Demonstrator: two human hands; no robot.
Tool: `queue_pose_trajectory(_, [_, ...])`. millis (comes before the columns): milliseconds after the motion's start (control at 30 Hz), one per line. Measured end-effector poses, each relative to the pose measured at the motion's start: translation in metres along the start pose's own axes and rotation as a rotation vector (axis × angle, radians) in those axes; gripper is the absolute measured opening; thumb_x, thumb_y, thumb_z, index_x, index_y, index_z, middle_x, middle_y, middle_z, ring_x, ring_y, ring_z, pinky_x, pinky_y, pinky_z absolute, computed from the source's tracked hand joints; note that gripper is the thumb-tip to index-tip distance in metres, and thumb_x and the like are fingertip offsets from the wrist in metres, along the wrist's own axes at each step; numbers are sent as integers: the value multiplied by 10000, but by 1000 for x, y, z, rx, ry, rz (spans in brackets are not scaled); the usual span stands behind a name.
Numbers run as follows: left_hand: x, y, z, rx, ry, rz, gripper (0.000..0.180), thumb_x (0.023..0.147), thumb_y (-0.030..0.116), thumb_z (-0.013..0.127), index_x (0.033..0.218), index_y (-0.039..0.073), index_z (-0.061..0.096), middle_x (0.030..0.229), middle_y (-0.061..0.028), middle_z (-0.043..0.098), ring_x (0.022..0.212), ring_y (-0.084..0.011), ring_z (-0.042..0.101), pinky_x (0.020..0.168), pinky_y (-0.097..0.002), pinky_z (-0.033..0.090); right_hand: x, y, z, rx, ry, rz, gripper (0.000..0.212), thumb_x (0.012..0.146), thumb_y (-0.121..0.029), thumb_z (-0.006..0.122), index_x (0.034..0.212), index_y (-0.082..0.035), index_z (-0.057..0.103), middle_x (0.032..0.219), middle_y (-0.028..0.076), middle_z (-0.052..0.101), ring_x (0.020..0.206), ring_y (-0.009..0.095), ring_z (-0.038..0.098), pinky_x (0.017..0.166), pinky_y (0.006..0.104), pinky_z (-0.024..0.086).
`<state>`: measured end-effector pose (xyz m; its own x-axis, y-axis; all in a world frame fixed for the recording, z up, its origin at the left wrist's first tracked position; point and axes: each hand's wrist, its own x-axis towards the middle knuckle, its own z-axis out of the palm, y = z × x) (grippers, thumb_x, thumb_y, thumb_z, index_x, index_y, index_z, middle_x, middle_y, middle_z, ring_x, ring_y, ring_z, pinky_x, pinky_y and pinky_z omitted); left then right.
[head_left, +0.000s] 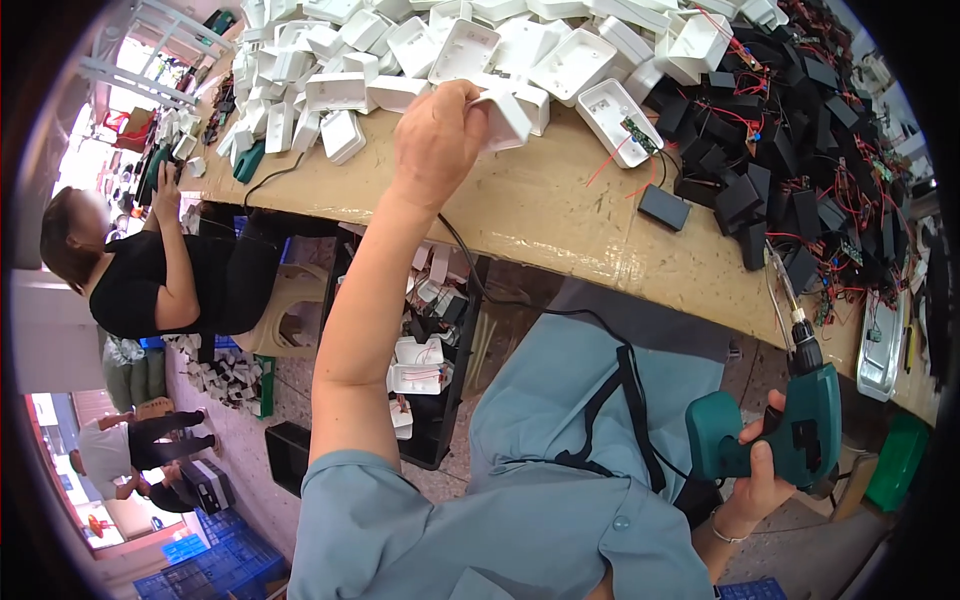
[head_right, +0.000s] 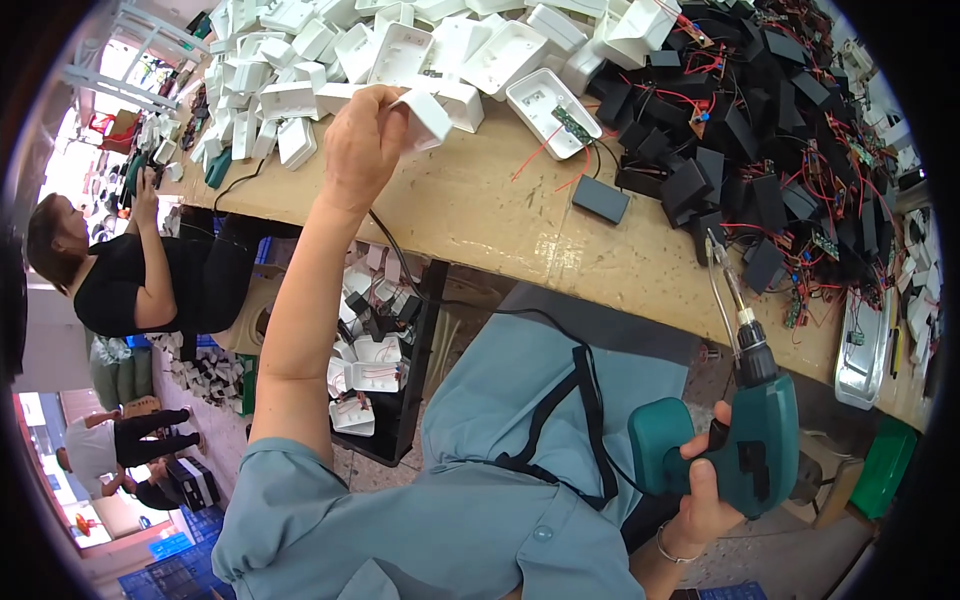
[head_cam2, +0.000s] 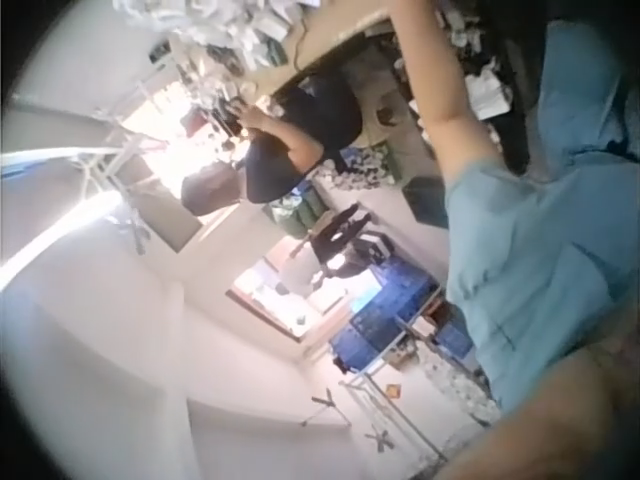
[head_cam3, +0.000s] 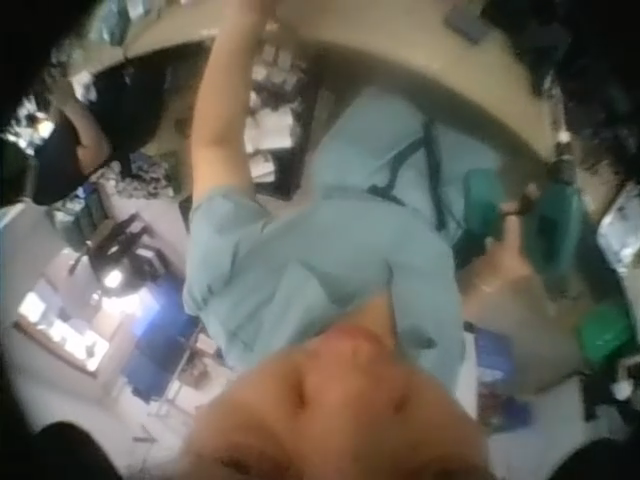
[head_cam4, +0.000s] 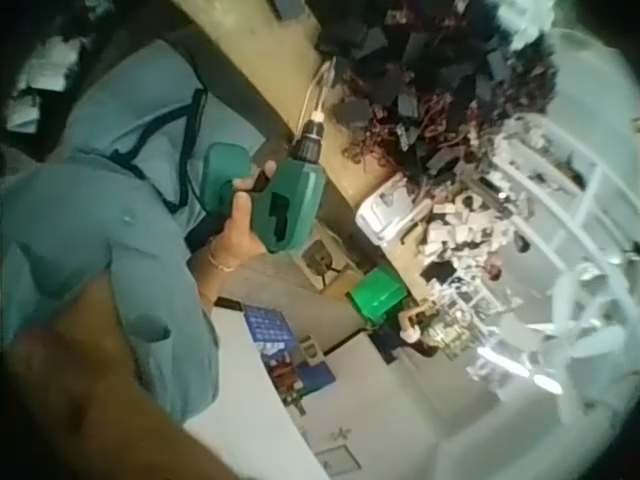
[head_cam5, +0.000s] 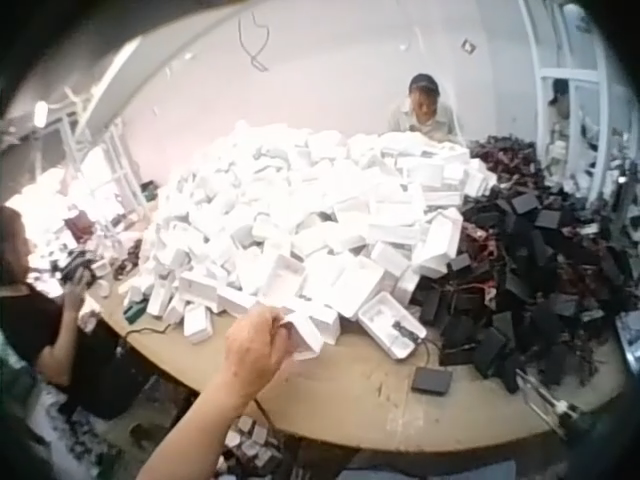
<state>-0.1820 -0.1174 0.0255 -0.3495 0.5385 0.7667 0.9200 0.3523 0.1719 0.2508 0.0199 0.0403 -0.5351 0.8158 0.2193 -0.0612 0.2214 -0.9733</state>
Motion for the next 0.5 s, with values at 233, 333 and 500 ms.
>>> queue_pose_trajectory(233, [4, 79, -11, -489, -233, -333, 180, 808, 124, 649, 916, 30, 540, 743, -109, 611, 632, -259, 595, 568, -325, 476, 1, 0, 0, 60, 23, 2, 632, 747, -92, 627, 1301, 52, 358, 1133, 227, 552, 703, 167, 583, 622, 257, 480])
queue_pose_trajectory(333, [-2, 112, -1, -540, -337, -243, 196, 791, 134, 665, 910, 42, 539, 755, -107, 602, 655, -267, 600, 581, -335, 482, -1, 2, -3, 56, 39, 22, 621, 744, -92, 630, 1291, 52, 373, 1127, 228, 557, 697, 171, 586, 620, 258, 482])
queue_pose_trajectory(500, [-12, 160, 46, -452, -223, 239, 215, 734, 162, 684, 873, 68, 549, 842, -82, 593, 690, -250, 595, 572, -338, 479, -2, -3, -3, 34, 68, 0, 609, 742, -103, 635, 1277, 55, 393, 1112, 226, 569, 683, 169, 588, 616, 262, 485])
